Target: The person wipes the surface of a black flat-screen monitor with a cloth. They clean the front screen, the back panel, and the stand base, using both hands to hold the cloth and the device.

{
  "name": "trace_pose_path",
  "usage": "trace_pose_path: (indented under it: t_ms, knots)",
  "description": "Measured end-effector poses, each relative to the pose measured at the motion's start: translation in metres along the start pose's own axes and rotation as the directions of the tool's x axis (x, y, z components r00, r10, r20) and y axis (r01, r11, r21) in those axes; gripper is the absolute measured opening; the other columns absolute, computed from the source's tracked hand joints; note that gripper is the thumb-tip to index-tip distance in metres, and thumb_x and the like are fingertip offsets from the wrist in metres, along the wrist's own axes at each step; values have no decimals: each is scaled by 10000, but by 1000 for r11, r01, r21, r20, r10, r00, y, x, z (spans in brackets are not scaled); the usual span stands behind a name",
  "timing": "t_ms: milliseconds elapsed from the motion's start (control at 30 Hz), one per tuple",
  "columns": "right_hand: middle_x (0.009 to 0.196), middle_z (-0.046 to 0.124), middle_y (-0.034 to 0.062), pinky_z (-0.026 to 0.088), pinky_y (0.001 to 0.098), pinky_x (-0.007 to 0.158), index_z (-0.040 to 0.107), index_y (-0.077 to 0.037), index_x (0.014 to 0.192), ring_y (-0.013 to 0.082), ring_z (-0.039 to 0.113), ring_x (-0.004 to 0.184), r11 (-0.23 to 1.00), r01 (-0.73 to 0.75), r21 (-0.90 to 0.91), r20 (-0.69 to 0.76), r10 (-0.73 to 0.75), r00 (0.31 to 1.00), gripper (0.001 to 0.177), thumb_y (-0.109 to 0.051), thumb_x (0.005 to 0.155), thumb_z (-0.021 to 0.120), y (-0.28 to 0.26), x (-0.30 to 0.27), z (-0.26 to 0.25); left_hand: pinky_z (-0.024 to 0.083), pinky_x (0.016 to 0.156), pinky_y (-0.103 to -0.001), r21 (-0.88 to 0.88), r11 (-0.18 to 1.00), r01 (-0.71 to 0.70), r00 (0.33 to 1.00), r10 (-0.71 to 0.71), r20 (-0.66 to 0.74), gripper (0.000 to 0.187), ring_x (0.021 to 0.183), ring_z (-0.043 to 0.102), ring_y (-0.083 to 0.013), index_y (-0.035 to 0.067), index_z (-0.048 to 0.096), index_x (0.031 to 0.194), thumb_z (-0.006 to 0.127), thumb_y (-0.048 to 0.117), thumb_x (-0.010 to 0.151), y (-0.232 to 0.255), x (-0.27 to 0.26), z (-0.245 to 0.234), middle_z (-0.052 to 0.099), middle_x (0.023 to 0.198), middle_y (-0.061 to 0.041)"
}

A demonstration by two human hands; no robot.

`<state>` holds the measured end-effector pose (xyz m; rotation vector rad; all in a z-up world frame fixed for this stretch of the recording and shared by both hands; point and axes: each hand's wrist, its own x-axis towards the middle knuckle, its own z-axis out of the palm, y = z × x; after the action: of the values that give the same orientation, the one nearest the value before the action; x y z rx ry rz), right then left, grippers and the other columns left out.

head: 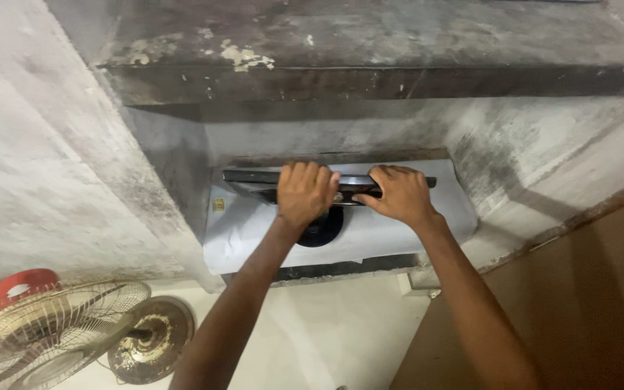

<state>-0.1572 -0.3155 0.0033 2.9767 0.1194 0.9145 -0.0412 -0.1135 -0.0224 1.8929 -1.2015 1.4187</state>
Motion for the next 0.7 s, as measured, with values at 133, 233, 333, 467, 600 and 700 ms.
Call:
trace_pose_path:
  t_ms: [133,233,333,467,600,700]
  knots:
    - [748,695,103,543,438,620,650,-59,863,298,698,685,999,5,33,-79,-2,997,476,-480,745,837,-3,-1,-3,452,798,-421,-29,999,-15,999,13,-47,249,760,518,-241,122,595,823,660,278,1006,35,16,11,544,799,-59]
    - [740,689,104,548,428,642,644,-63,827,302,689,681,995,-12,99,-101,22,995,347,-366,804,812,-3,-3,-4,430,762,-399,-20,1000,-18,999,18,-47,262,739,513,-232,125,588,799,672,271,1000,53,24,20,538,770,-49]
    - [712,681,99,557,423,663,639,-72,792,301,681,667,995,-46,90,-69,53,996,229,-258,797,774,-3,-1,-4,416,743,-391,-15,1000,-26,999,25,-40,253,725,511,-227,135,589,782,676,262,982,58,26,24,531,746,-41]
    - [727,691,107,552,427,656,642,-63,808,309,681,672,993,3,114,-135,13,991,236,-238,730,780,-5,1,-5,418,756,-394,-33,999,-18,999,17,-29,241,722,503,-224,138,595,785,680,254,978,54,25,26,528,746,-39]
    - [696,684,112,551,430,644,640,-60,796,307,678,653,995,-29,95,-79,37,996,250,-247,742,797,-1,7,2,431,787,-402,-39,999,2,999,-3,-35,224,745,511,-226,132,602,802,675,257,973,50,26,27,542,777,-39]
    - [711,692,123,554,422,608,676,-53,875,302,686,641,999,8,34,-95,-4,995,283,-259,732,806,3,8,6,445,810,-414,-43,999,-1,1000,0,-22,238,760,520,-239,132,590,789,681,267,961,48,28,26,542,781,-50]
